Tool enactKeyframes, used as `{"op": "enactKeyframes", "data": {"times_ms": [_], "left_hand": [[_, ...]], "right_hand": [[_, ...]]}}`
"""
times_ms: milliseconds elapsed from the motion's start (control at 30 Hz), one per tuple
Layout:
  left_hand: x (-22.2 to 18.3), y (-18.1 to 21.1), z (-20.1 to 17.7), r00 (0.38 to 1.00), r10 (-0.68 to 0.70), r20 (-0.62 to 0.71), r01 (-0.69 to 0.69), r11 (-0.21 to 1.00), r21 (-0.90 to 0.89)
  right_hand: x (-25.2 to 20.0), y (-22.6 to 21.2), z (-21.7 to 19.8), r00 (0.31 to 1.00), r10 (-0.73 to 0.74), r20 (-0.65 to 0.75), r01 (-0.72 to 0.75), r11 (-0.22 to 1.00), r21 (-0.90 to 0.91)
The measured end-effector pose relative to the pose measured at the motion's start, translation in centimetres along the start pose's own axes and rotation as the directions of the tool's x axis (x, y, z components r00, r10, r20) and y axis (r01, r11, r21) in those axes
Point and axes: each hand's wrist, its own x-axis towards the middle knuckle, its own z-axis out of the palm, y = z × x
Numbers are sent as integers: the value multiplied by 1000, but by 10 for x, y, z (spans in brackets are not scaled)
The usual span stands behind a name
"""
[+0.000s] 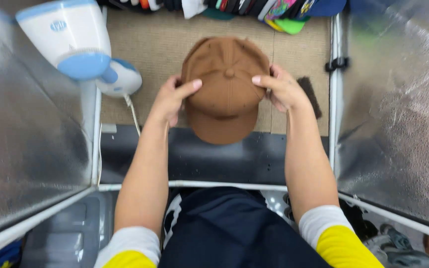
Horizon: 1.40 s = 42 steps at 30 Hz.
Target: Cleaning a brown cap with a brush and then using a handheld steamer to remove wrinkles and shape it.
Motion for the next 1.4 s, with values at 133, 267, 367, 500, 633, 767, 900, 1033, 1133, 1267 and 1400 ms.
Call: {"op": "enactKeyframes", "data": {"times_ms": [133, 267, 367, 500, 633, 767, 900, 1033, 1133, 1267, 1400], "left_hand": [[-7, 15, 10, 998, 27, -63, -34, 993, -112], [38, 36, 32, 976, 205, -67, -209, 976, -63], [80, 56, 42, 977, 203, -67, -209, 973, -95], [66, 67, 46, 988, 87, -127, -90, 996, -21], [79, 64, 54, 966, 117, -230, -143, 985, -98], [59, 72, 58, 958, 87, -272, -123, 986, -116], [72, 73, 61, 957, 154, -245, -154, 988, 17], [83, 79, 58, 929, 308, -205, -251, 932, 263], [62, 71, 58, 924, 297, -240, -284, 955, 86], [33, 40, 47, 930, 264, -254, -258, 964, 55], [-20, 0, 45, 980, 154, -129, -161, 986, -41]], "right_hand": [[2, -7, 6, 991, -98, -92, 117, 967, 226], [48, -15, -21, 967, -227, -115, 248, 942, 226], [80, -26, -30, 974, -63, -217, 110, 971, 212], [81, -26, -17, 963, -87, -254, 145, 965, 218], [87, -34, -13, 896, -234, -378, 249, 968, -8], [83, -36, -5, 849, -276, -451, 235, 961, -146], [93, -31, -18, 869, -292, -399, 256, 956, -143], [58, -63, 6, 862, -326, -389, 192, 919, -344], [116, -22, -27, 798, -390, -460, 165, 875, -456], [29, -22, 7, 783, -441, -439, 272, 877, -395], [-70, -32, 53, 889, -205, -410, 187, 979, -86]]}}
